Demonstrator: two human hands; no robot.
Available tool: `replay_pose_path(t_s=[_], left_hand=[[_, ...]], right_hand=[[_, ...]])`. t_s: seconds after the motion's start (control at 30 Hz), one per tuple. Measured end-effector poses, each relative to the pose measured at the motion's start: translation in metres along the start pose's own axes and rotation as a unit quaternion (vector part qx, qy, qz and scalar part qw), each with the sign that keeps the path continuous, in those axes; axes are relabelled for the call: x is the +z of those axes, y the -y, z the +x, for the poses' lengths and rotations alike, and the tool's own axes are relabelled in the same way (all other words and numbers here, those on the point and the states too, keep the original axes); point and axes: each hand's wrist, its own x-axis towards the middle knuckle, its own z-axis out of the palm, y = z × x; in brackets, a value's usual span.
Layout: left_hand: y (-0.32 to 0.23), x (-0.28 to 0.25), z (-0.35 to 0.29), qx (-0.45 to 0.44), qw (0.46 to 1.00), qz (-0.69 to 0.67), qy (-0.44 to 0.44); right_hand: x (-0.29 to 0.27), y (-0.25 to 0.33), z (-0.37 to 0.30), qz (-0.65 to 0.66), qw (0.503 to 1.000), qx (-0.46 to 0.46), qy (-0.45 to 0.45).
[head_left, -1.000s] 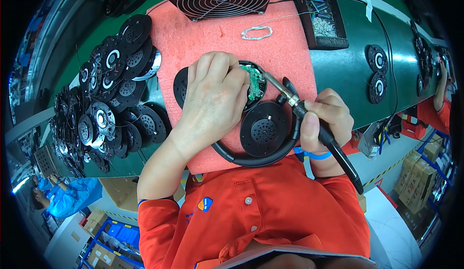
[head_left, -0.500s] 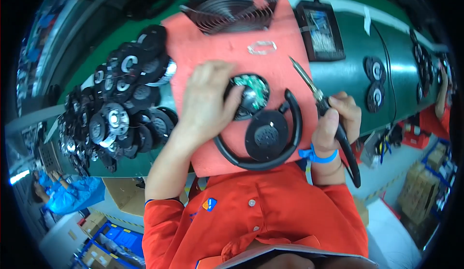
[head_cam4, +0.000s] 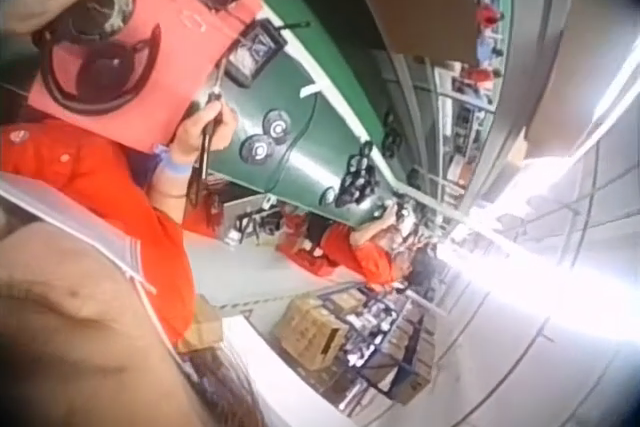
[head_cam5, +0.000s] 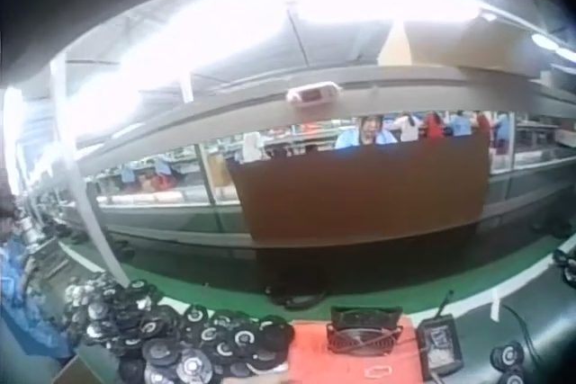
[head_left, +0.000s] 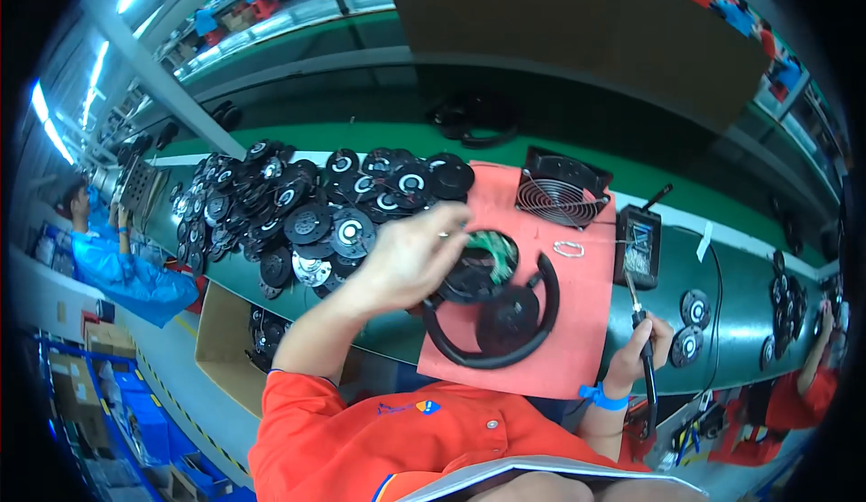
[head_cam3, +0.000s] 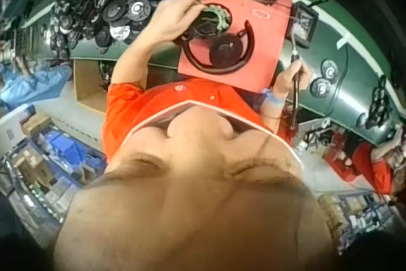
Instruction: The person solders wires inside a headphone casing using a soldering iron, empties speaker driver parts from a cardboard box onto the table by hand, and solders wires on the speaker drivers with the soldering iron.
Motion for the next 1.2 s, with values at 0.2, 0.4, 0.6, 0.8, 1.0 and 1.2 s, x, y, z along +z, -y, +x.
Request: replay_pose_path(t_s=[0.2, 0.4, 0.6, 0.8, 1.0, 1.2], left_hand=[[0.081, -0.089, 0.067, -0.129, 0.981, 0.048, -0.137], [0.241, -0.113, 0.161, -0.354, 0.896, 0.032, -0.265], [0.278, -0.069, 0.185, -0.482, 0.798, 0.117, -0.343], [0.229, -0.057, 0.180, -0.280, 0.919, 0.255, -0.112], [0.113, 0.014, 0.166, 0.082, 0.931, 0.356, -0.018], [0.035, 0.022, 0.134, 0.226, 0.936, 0.265, 0.046]], right_hand=[[0.008, -0.007, 0.002, 0.027, 0.999, -0.013, 0.018], [0.007, -0.002, 0.002, 0.029, 0.998, 0.005, 0.047], [0.014, 0.003, 0.002, 0.022, 0.997, 0.021, 0.074], [0.014, 0.008, 0.000, 0.032, 0.996, 0.021, 0.084], [0.013, 0.000, 0.000, 0.004, 0.998, -0.020, 0.065], [0.024, -0.002, 0.008, 0.050, 0.998, -0.034, 0.029]])
